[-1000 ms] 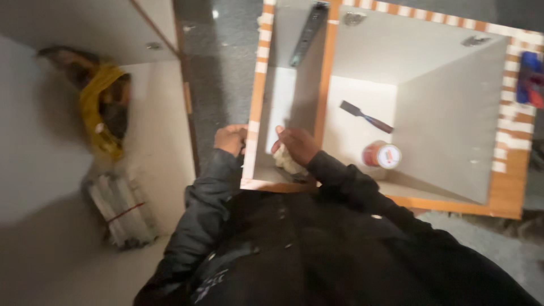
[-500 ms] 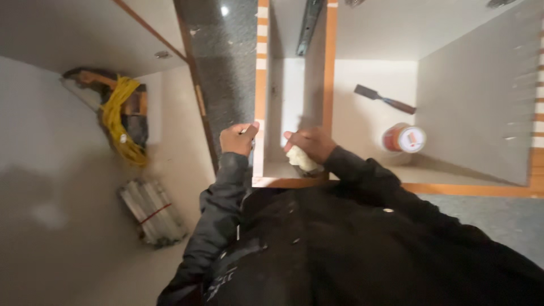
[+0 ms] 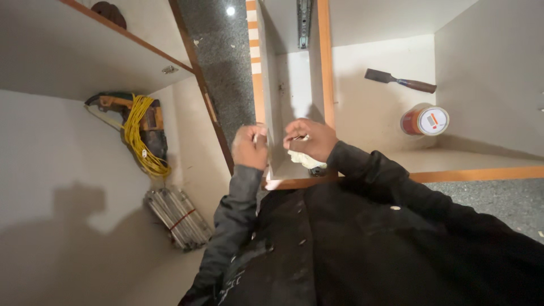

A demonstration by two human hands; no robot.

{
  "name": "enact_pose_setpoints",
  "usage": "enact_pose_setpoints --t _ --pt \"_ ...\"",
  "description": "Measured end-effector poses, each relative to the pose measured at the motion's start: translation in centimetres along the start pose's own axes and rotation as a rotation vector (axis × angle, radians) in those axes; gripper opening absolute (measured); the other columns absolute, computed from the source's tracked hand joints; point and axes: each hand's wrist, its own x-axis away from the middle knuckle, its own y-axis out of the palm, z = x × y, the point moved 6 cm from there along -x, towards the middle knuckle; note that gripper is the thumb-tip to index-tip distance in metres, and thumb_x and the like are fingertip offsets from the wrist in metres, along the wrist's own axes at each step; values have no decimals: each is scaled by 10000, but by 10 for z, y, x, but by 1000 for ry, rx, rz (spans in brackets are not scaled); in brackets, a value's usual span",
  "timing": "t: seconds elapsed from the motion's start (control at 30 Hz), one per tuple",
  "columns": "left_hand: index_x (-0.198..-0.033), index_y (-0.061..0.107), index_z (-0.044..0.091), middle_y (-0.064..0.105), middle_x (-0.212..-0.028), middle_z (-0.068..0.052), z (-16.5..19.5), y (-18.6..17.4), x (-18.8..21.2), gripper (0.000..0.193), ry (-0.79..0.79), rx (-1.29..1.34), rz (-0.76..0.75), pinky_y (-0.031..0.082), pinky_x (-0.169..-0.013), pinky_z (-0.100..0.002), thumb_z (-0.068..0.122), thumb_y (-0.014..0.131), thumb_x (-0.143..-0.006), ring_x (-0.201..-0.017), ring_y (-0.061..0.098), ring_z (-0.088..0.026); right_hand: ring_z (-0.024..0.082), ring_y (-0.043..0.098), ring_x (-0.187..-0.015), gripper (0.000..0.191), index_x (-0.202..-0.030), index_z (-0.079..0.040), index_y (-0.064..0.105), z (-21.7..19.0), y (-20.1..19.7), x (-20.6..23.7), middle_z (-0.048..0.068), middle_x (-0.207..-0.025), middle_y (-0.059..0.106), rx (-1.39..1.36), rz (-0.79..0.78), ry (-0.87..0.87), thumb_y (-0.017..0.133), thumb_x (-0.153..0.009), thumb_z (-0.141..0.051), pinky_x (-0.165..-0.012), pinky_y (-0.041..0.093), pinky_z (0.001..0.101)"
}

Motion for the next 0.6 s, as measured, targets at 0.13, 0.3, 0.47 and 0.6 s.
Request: enact_pose_setpoints --t 0.13,0.3,0.47,0.6 --pt "-983 770 20 756 -838 -54 -3 18 27 271 -241 498 -201 547 -707 -321 272 673 -1012 -772 660 -122 169 711 -1012 579 -1407 -71 524 3 12 4 78 -1115 754 -130 -123 6 710 -913 -310 -868 563 317" --pt "-1064 782 -14 691 -814 -38 -18 33 57 334 -641 603 -322 502 -498 -238 289 765 -924 -627 593 -100 247 756 -1020 272 -1190 -124 762 -16 12 7 105 -1084 794 315 -61 -105 699 -975 -278 -905 583 342" --pt "-1437 390 52 700 -1028 -80 -14 29 55 788 -445 801 -466 490 -462 -220 178 824 -791 -738 665 -86 329 707 -1057 364 -1231 16 690 -51 25 16 176 -1128 744 257 -255 -403 659 -922 -175 -906 521 417" --pt "-1507 389 33 691 -1162 -90 -12 27 56 837 -358 786 -797 504 -471 -212 182 829 -810 -802 670 -89 265 738 -1079 268 -1108 -103 786 -54 42 16 92 -1115 768 388 -401 -413 736 -881 -236 -930 587 365"
